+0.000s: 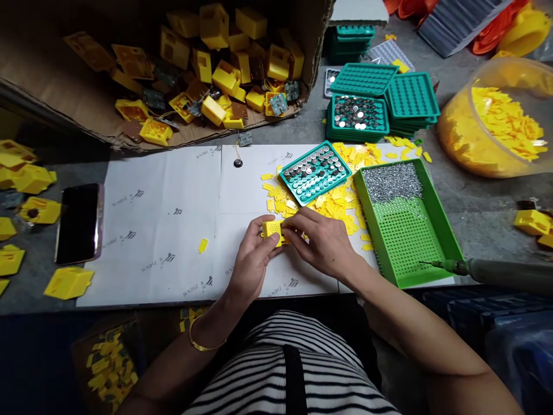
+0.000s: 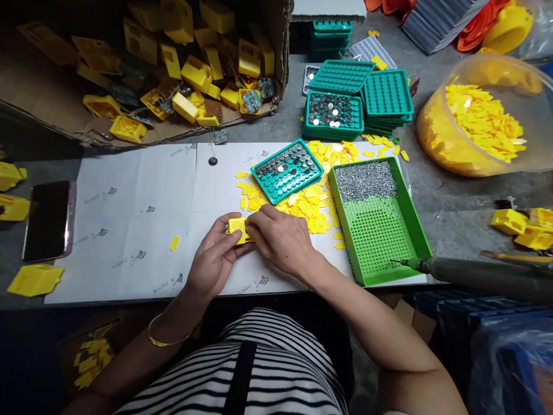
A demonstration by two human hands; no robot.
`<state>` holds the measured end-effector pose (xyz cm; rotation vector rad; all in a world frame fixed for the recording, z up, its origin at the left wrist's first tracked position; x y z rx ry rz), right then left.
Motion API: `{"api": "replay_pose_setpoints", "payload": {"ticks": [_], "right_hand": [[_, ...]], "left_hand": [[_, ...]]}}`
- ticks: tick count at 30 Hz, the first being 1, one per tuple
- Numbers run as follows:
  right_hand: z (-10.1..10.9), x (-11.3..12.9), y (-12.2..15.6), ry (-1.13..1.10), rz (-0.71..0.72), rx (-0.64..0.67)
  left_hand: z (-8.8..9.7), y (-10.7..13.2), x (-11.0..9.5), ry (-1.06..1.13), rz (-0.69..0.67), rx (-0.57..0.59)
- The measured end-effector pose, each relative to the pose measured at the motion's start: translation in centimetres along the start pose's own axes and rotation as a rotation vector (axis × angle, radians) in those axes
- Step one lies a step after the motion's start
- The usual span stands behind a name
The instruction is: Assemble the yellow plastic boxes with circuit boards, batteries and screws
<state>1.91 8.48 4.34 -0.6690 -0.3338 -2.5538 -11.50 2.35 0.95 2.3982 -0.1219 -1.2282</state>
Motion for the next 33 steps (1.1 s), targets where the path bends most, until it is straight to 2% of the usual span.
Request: {"api": "replay_pose_setpoints", "payload": {"ticks": [4, 6, 9, 10, 12, 14, 15, 18, 22, 29, 33], "right_hand": [[-0.3, -0.1, 0.1, -0.329, -0.092, 0.052], [-0.4, -0.1, 0.2, -0.418, -0.135, 0.055], [0.2, -0.4, 0.0, -0.459, -0.079, 0.07], [0.6, -0.8, -0.4, -0.445, -0.047, 0.045], [1.9, -2.3, -1.6, -0.341, -0.032, -0.103], [3.3, -4.2, -3.2, -0.135, -0.095, -0.3], [3.7, -5.1, -4.0, -0.025, -0.129, -0.332], [4.2, -7.0, -6.1, 0.209, -0.186, -0.255], [3.8, -7.4, -7.2, 0.307, -0.207, -0.198], [4.6, -7.2, -7.2, 0.224, -0.238, -0.156], [4.6, -6.1, -5.1, -0.04, -0.194, -0.214]], "left_hand": [[0.0, 0.3, 0.2, -0.032, 0.001, 0.048], [0.0, 0.3, 0.3, -0.014, 0.015, 0.058], [0.1, 0.0, 0.4, 0.061, 0.09, 0.041], [0.2, -0.1, 0.4, 0.089, 0.119, 0.03], [0.2, -0.3, 0.3, 0.124, 0.167, 0.012], [0.1, -0.4, 0.2, 0.139, 0.193, 0.002], [0.0, -0.4, 0.1, 0.143, 0.199, 0.001], [-0.2, -0.5, -0.1, 0.15, 0.189, -0.007], [-0.4, -0.7, -0.5, 0.152, 0.178, -0.01], [-0.4, -0.8, -0.8, 0.195, 0.19, -0.009], [-0.2, -0.7, -0.7, 0.145, 0.144, 0.005]]}}
Point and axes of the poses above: each hand's wrist, its own y-axis away from the middle knuckle, its own z-axis out of the back of the hand, x = y × z, the point moved 1 cm from there along -y, towards the middle knuckle, and after that the axes turned 6 degrees about -z, right-handed, at the moved point
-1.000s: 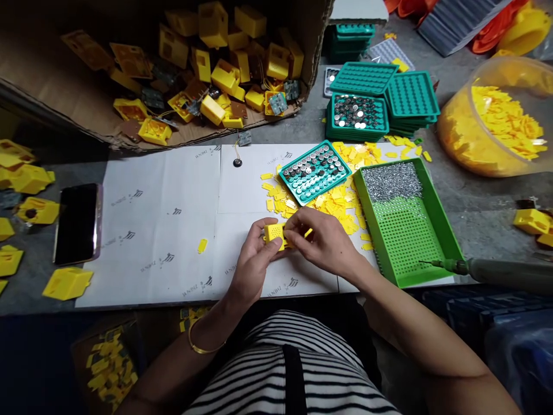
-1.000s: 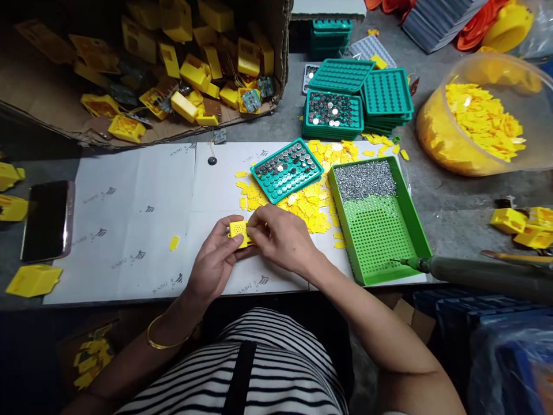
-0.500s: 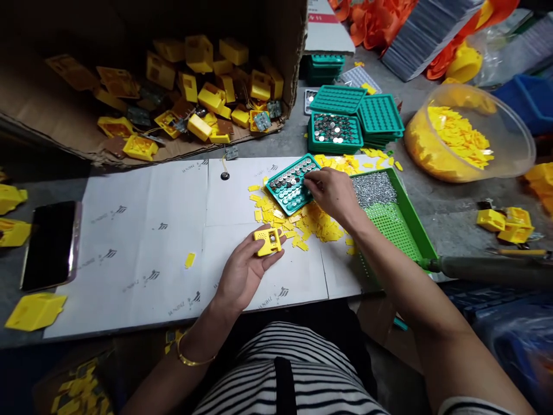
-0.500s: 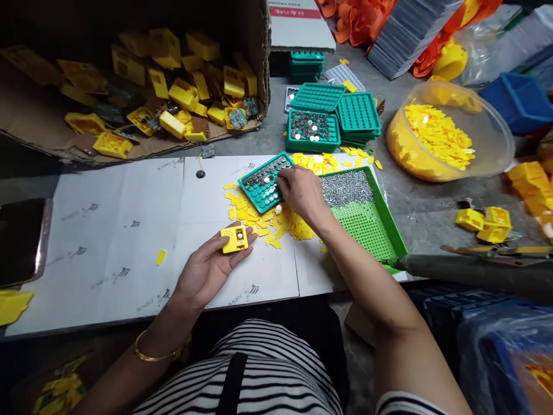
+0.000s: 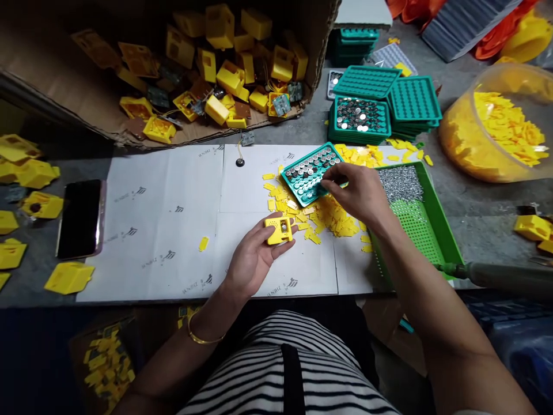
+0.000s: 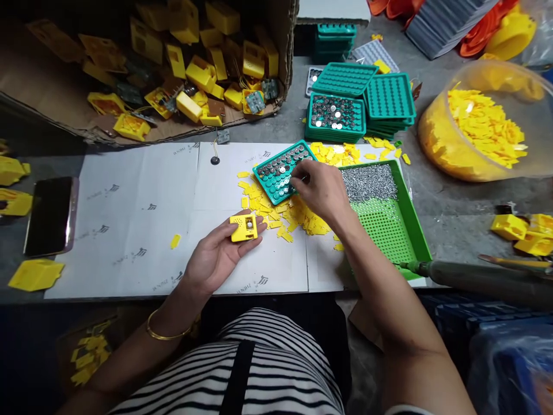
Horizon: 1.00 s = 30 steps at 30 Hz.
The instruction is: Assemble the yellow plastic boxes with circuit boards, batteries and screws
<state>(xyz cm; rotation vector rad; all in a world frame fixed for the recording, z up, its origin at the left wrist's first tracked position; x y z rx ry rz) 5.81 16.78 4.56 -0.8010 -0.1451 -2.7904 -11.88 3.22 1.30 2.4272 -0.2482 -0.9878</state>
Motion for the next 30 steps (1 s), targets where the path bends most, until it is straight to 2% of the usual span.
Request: {"api": "replay_pose_setpoints", "payload": {"ticks": [3, 5, 7, 9, 11, 13, 15, 17, 20, 22, 24, 26, 28, 30], "right_hand": [[-0.6, 0.7, 3.0, -0.257, 0.017, 0.076], [-1.5, 0.7, 5.0, -0.356, -0.005, 0.134], [-2.8, 0.3, 6.8, -0.407, -0.048, 0.139], [-4.1, -0.3, 8.2, -0.419, -0.076, 0.11], [-5.2, -1.0, 9.2, -0.419, -0.075, 0.075], [-6.0, -1.4, 9.8, -0.433, -0.059, 0.028], [-6.5, -1.7, 10.1, -0.477, -0.067, -0.03], [-6.8, -1.7, 10.3, -0.521, -0.101, -0.068], [-7.1, -1.3, 10.5, -0.608, -0.17, -0.049], [-7.1, -0.7, 10.5, -0.695, -0.206, -0.007], [-6.9, 0.3, 10.4, -0.765, -0.204, 0.031], [-6.7, 1.4, 10.3, -0.77, -0.142, 0.037], [-6.4, 2.4, 10.2, -0.708, -0.032, 0.01], [-6.2, 3.1, 10.3, -0.604, 0.087, -0.021]], "left_hand": [[0.5, 0.0, 0.2, -0.151, -0.115, 0.035], [1.2, -0.3, 0.4, -0.356, -0.296, 0.02], [2.0, -0.8, 0.8, -0.645, -0.524, 0.033], [2.7, -1.4, 1.3, -0.968, -0.714, 0.155], [3.4, -2.0, 1.9, -1.238, -0.834, 0.31], [3.8, -2.3, 2.3, -1.351, -0.892, 0.348], [4.0, -2.4, 2.2, -1.286, -0.88, 0.279], [3.9, -2.4, 1.8, -1.099, -0.805, 0.161], [3.4, -2.0, 0.8, -0.716, -0.63, -0.025], [3.0, -1.5, 0.3, -0.44, -0.462, -0.091], [2.5, -0.8, 0.2, -0.212, -0.263, -0.097], [2.0, 0.0, 0.4, -0.078, -0.109, -0.076], [1.6, 0.8, 0.8, -0.027, -0.051, -0.059], [1.4, 1.3, 1.1, -0.03, -0.067, -0.04]]}}
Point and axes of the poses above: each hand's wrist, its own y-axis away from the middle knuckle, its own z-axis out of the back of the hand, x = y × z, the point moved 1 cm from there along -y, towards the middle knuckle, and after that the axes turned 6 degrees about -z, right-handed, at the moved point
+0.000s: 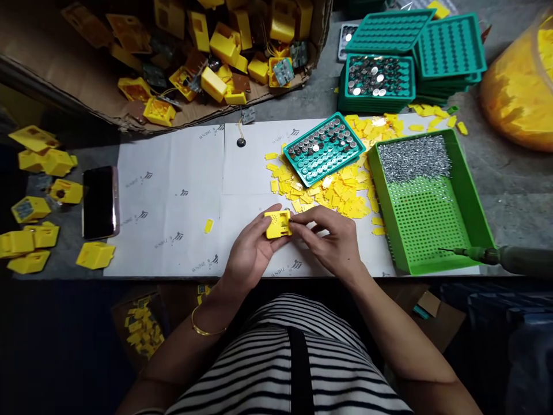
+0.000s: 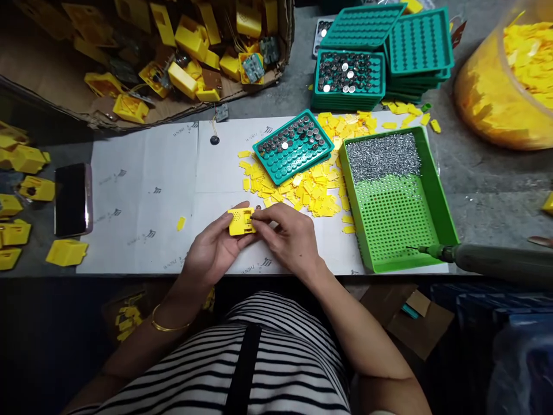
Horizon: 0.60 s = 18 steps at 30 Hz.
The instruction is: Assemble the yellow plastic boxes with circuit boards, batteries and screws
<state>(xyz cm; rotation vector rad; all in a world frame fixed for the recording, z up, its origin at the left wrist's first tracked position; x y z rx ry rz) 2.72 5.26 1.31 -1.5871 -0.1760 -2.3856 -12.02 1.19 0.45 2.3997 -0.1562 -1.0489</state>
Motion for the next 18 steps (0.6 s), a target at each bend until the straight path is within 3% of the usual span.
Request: {"api": "replay_pose_setpoints", "payload": {"ticks": [3, 7, 10, 13, 18], "right_hand": [[-0.2, 0.6, 0.2, 0.232, 0.118, 0.04], [-0.3, 1.1, 0.7, 0.556, 0.174, 0.036], [-0.4, 1.1, 1.0, 0.663, 0.207, 0.056], [-0.4, 0.9, 1.3, 0.632, 0.205, 0.126], [-0.6, 0.4, 0.6, 0.34, 0.125, 0.179]], "left_hand": [[0.0, 0.5, 0.4, -0.084, -0.056, 0.039], [0.3, 1.1, 0.7, -0.287, -0.128, 0.049], [0.3, 1.6, 0.9, -0.319, -0.122, 0.023], [0.6, 1.9, 1.2, -0.24, -0.063, 0.003], [1.8, 1.5, 1.2, -0.089, -0.084, 0.001]]}}
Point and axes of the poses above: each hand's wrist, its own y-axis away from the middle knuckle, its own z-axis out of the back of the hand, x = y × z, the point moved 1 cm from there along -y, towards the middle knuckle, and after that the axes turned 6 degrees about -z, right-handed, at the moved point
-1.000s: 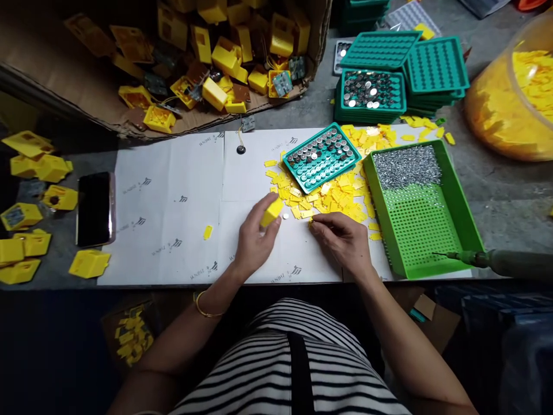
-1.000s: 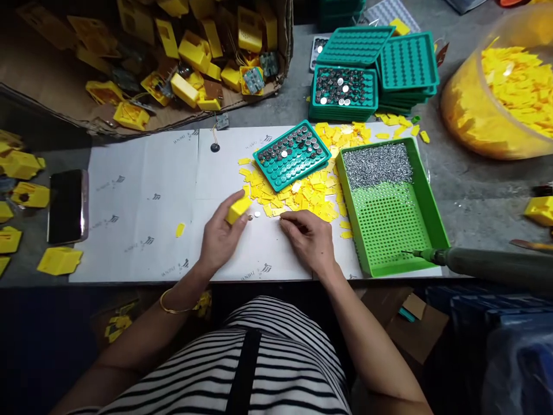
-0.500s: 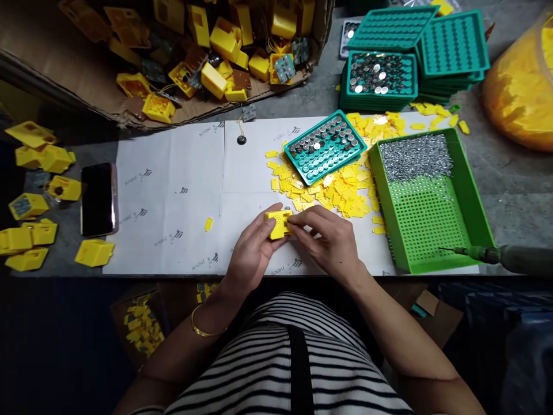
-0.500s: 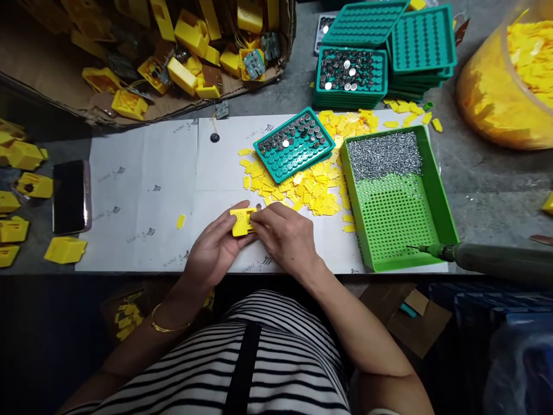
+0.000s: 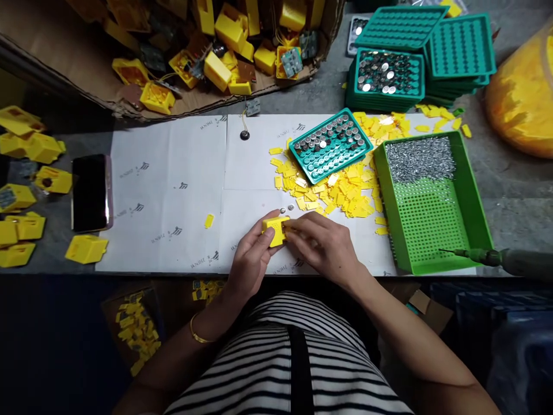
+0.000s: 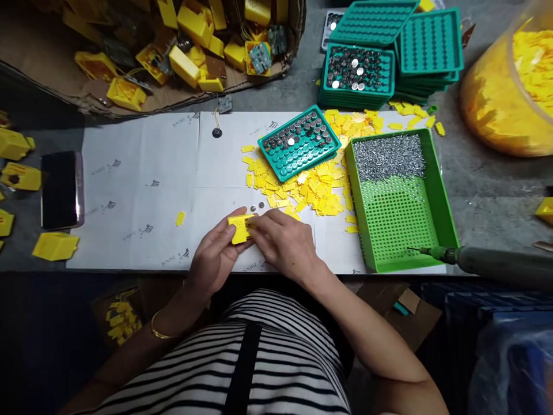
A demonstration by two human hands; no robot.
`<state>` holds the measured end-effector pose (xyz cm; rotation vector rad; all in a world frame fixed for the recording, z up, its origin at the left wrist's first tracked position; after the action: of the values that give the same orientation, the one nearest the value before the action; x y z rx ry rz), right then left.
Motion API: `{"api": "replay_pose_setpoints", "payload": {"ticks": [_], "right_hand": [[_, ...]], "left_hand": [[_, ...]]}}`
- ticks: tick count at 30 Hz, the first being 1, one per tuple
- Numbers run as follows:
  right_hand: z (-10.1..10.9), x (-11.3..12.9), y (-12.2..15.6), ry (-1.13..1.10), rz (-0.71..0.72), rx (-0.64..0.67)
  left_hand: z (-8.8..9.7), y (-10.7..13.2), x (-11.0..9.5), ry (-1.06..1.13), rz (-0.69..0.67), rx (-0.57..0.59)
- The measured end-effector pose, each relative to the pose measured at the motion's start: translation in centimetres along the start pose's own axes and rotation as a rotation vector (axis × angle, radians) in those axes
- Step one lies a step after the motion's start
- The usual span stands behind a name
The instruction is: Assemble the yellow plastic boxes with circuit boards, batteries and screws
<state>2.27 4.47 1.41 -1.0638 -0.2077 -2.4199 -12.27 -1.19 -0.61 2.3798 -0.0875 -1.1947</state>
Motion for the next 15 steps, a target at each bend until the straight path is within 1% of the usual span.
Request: {"api": "replay_pose_setpoints", "payload": {"ticks": [2, 4, 5, 7, 9, 10, 12, 13, 15], "right_hand": [[0.1, -0.3, -0.9, -0.054, -0.035, -0.052], [0.1, -0.6, -2.0, 0.053, -0.088, -0.079], [0.1, -0.7, -2.6, 0.155, -0.112, -0.056], [-0.1, -0.9, -3.6, 0.361, -0.15, 0.052], [-0.4, -1.0, -4.3, 0.485, -0.17, 0.152], [-0.5, -1.0, -4.5, 0.518, -0.177, 0.18], [-0.4, -1.0, -4.6, 0.541, -0.188, 0.187], [-0.2, -1.1, -4.6, 0.519, -0.188, 0.171], [0.2, -1.0, -4.4, 0.372, -0.167, 0.107]], "left_hand": [[0.5, -0.2, -0.2, 0.027, -0.009, 0.008], [0.8, -0.3, -0.5, 0.041, 0.0, 0.026], [0.9, -0.4, -0.6, 0.046, 0.004, 0.033], [1.0, -0.4, -0.9, 0.053, 0.005, 0.038], [1.0, -0.4, -1.1, 0.057, 0.002, 0.033], [1.0, -0.4, -1.2, 0.059, 0.001, 0.029], [1.1, -0.5, -1.3, 0.062, 0.0, 0.022], [1.1, -0.5, -1.3, 0.064, 0.001, 0.017], [1.1, -0.7, -1.2, 0.064, 0.007, 0.006]]}}
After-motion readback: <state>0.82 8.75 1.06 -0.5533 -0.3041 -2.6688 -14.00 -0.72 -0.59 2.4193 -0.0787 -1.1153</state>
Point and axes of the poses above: each hand's wrist, its own y-axis away from the middle knuckle, its own z-axis out of the back of the hand, x = y × z, the point moved 1 cm from there along -y, towards the middle knuckle, and after that the axes turned 6 degrees about -z, right-handed, at the moved point
